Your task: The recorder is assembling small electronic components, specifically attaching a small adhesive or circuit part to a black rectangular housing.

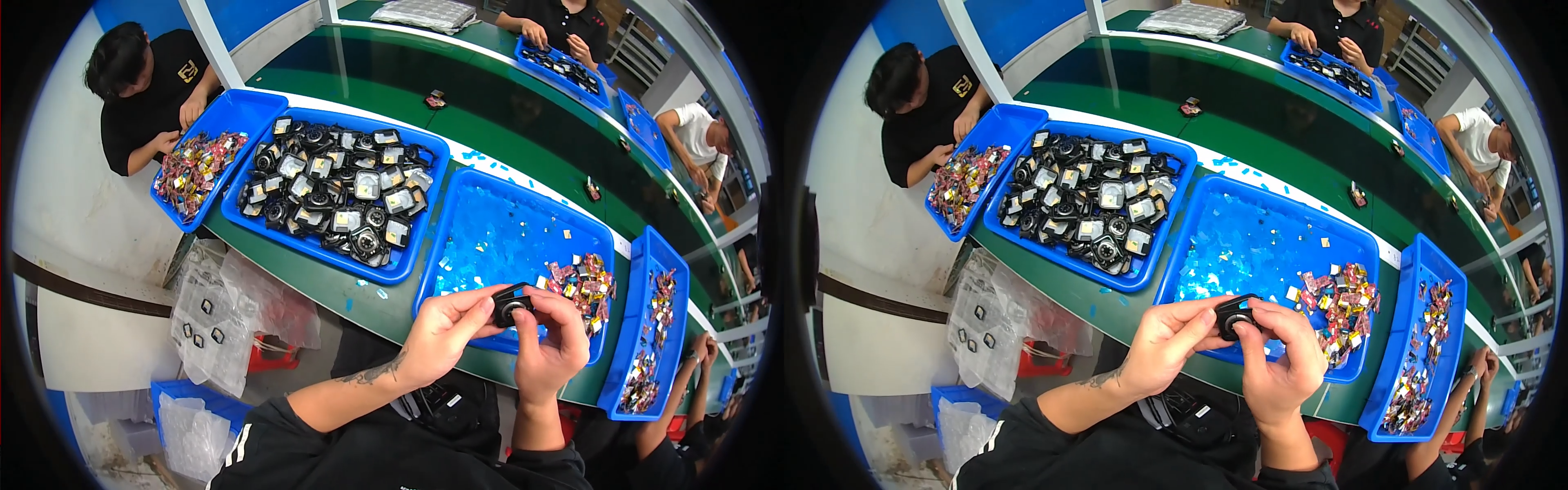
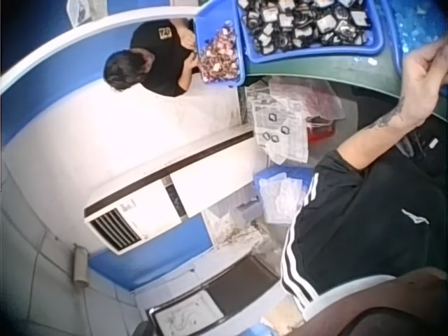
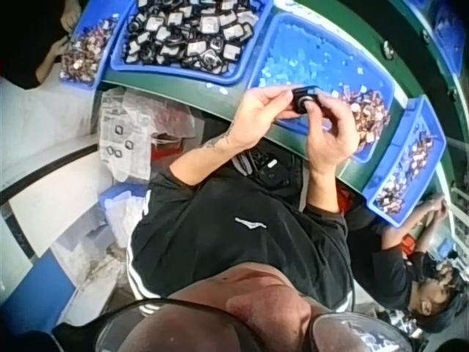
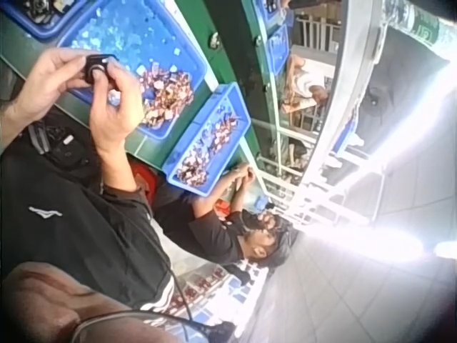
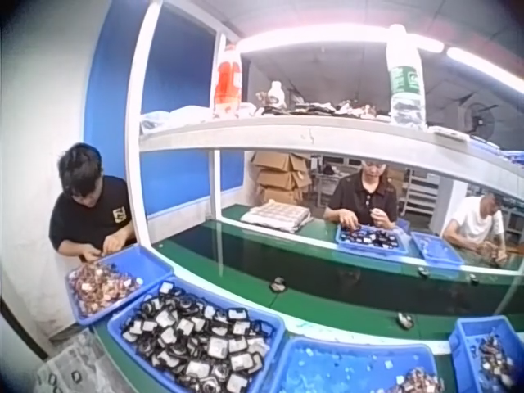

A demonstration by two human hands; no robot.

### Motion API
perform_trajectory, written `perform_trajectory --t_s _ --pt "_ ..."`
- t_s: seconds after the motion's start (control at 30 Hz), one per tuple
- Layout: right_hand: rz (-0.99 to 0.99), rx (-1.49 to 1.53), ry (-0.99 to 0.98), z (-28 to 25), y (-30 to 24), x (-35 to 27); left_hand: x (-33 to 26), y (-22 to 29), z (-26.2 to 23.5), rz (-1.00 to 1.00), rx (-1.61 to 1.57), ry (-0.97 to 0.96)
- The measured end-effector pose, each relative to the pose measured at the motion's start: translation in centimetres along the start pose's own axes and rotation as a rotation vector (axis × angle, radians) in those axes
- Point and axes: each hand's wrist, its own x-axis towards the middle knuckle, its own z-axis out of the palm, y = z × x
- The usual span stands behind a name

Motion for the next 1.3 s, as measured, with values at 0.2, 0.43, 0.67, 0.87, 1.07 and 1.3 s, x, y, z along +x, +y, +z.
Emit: perform_trajectory --t_s 0.2,0.43,0.67,0.87,1.07,1.3 --pt "-0.039 0.01 0.025 0.0 0.0 -0.2 0.0 0.2 -0.1 0.081 0.176 -0.028" --pt "0.091 0.054 -0.008 -0.6 -0.5 -0.2 -0.3 0.2 0.1 0.129 0.272 0.019" --pt "0.029 0.025 -0.031 -0.3 -0.4 -0.2 -0.4 0.3 0.4 0.147 0.226 0.015" --pt "0.136 0.032 -0.009 0.0 -1.2 0.5 -0.6 0.6 0.1 0.113 0.238 -0.009" --pt "0.477 0.227 -0.235 -1.0 -0.5 0.2 -1.2 0.7 -0.2 0.147 0.284 0.011" --pt "0.546 0.333 -0.334 -1.5 0.5 0.2 -0.8 0.3 -0.3 0.014 0.094 0.094"
